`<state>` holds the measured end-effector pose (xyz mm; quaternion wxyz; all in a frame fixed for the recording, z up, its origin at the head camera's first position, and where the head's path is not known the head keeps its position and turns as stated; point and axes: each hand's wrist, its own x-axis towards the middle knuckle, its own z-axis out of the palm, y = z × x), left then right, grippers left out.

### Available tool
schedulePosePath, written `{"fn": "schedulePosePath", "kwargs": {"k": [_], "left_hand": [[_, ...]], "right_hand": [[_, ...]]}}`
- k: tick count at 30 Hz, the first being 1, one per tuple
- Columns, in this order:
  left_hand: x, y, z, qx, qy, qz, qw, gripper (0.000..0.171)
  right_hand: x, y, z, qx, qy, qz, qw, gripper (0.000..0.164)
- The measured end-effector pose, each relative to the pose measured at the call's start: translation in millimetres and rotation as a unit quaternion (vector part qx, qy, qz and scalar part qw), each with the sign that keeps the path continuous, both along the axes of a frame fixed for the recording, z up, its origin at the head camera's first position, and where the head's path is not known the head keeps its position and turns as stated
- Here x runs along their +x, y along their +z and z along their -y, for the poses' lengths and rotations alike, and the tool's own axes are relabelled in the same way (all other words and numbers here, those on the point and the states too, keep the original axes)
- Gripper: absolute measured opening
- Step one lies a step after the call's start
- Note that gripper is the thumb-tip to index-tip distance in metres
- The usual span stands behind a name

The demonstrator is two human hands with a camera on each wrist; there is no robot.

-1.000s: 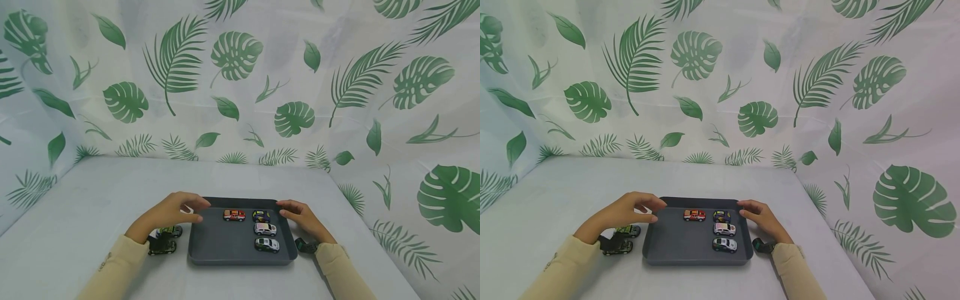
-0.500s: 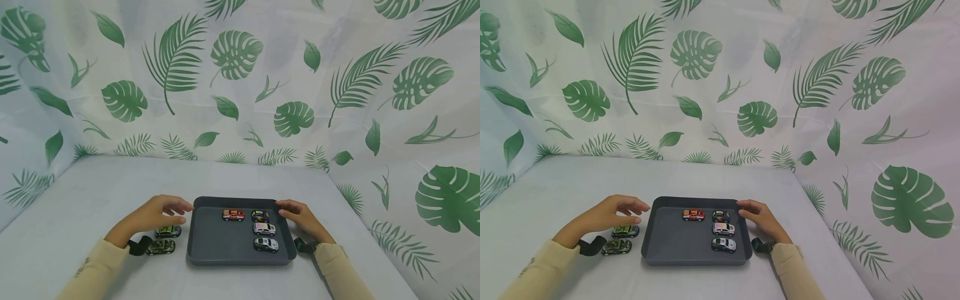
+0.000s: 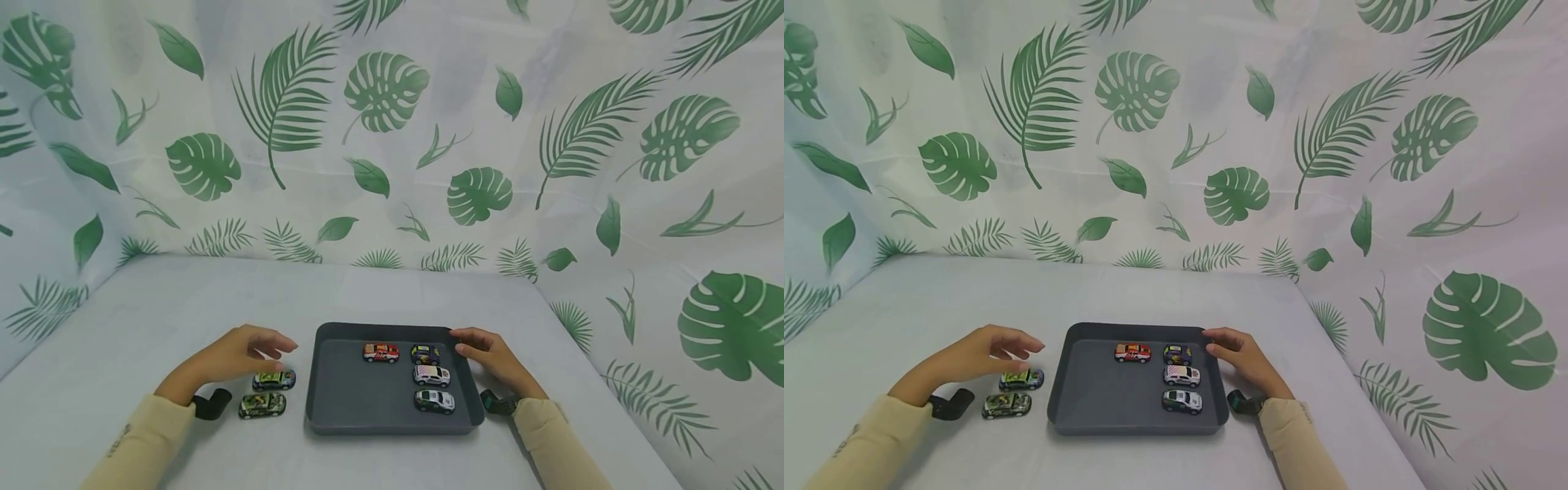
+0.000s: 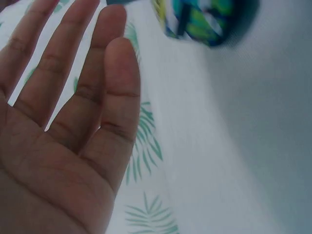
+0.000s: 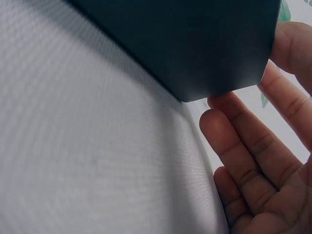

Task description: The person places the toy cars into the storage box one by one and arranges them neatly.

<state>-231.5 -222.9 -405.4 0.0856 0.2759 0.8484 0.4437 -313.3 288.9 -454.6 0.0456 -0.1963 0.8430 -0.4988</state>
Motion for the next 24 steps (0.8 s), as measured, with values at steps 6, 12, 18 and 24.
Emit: {"fn": "schedulePosePath", "kwargs": {"k": [6, 12, 18, 24], "left_hand": [[-2.2, -7.3, 8, -0.002, -0.016, 0.031, 0.9994, 0.044], [-5.5, -13.5, 15, -0.002, -0.018, 0.078, 0.9968, 0.046], [-7.2, -16.4, 19, -0.002, -0.021, 0.097, 0.9951, 0.046], [-9.1, -24.1, 22, -0.018, -0.02, 0.075, 0.9968, 0.043]], "right_hand": [[0.3, 0.8, 0, 0.002, -0.01, 0.009, 1.0, 0.039], [1.0, 0.8, -1, 0.0, -0.011, 0.013, 1.0, 0.04], [0.6, -1.5, 0, -0.002, -0.014, 0.011, 1.0, 0.041], [1.5, 0.0, 1, 0.002, -0.016, 0.01, 1.0, 0.041]]}}
